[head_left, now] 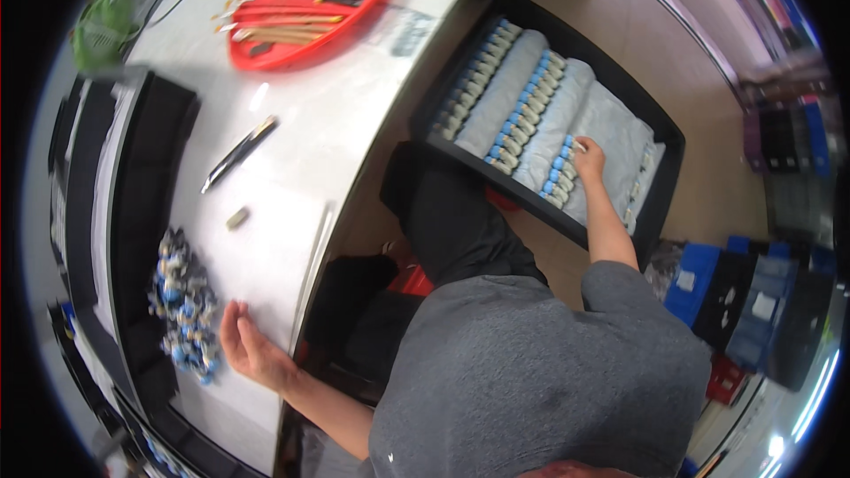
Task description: Assemble small plastic figurines and place them into a tray for packaging.
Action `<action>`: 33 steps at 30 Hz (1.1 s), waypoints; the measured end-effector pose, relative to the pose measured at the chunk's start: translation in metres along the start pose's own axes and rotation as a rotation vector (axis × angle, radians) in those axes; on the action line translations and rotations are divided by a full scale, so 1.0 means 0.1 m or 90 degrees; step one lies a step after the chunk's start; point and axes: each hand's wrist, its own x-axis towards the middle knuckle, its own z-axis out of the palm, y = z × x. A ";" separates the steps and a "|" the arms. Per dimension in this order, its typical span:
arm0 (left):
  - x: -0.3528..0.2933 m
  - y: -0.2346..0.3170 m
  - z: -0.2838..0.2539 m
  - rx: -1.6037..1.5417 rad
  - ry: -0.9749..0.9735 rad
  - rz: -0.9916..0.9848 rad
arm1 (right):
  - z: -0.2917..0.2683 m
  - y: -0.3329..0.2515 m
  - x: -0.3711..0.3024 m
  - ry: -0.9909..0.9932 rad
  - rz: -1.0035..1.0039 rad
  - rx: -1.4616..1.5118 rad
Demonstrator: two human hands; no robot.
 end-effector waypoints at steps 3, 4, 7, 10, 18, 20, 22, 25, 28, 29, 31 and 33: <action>0.01 -0.03 -0.01 0.033 0.016 -0.012 | 0.05 0.17 0.01 -0.052 -0.037 -0.030; 0.01 -0.04 0.05 0.056 0.019 0.017 | 0.01 0.19 0.02 -0.079 -0.049 -0.046; 0.01 -0.03 0.25 0.043 -0.029 0.007 | -0.17 0.44 0.21 -0.095 -0.097 -0.292; -0.05 -0.02 0.24 0.171 -0.047 0.104 | -0.10 -0.17 0.24 0.035 -0.227 -0.157; 0.08 0.33 0.00 0.652 0.200 0.252 | -0.20 -2.91 -0.82 -0.294 -0.394 0.594; 0.24 0.38 -0.19 0.699 0.208 0.259 | -0.26 -3.37 -1.22 -0.398 -0.444 0.649; 0.40 0.40 -0.33 0.748 0.218 0.264 | -0.29 -3.71 -1.60 -0.497 -0.494 0.686; 0.59 0.40 -0.41 0.773 0.099 0.280 | -0.34 -4.13 -2.05 -0.639 -0.599 0.670; 0.69 0.35 -0.48 0.767 -0.001 0.323 | -0.24 -4.38 -2.34 -0.713 -0.652 0.689; 0.69 0.38 -0.47 0.765 0.000 0.326 | -0.19 -4.43 -2.39 -0.772 -0.645 0.685; 0.63 0.42 -0.42 0.657 0.030 0.353 | -0.11 -4.48 -2.43 -0.827 -0.638 0.677; 0.42 0.57 -0.26 0.510 0.034 0.241 | -0.05 -4.49 -2.47 -0.875 -0.567 0.669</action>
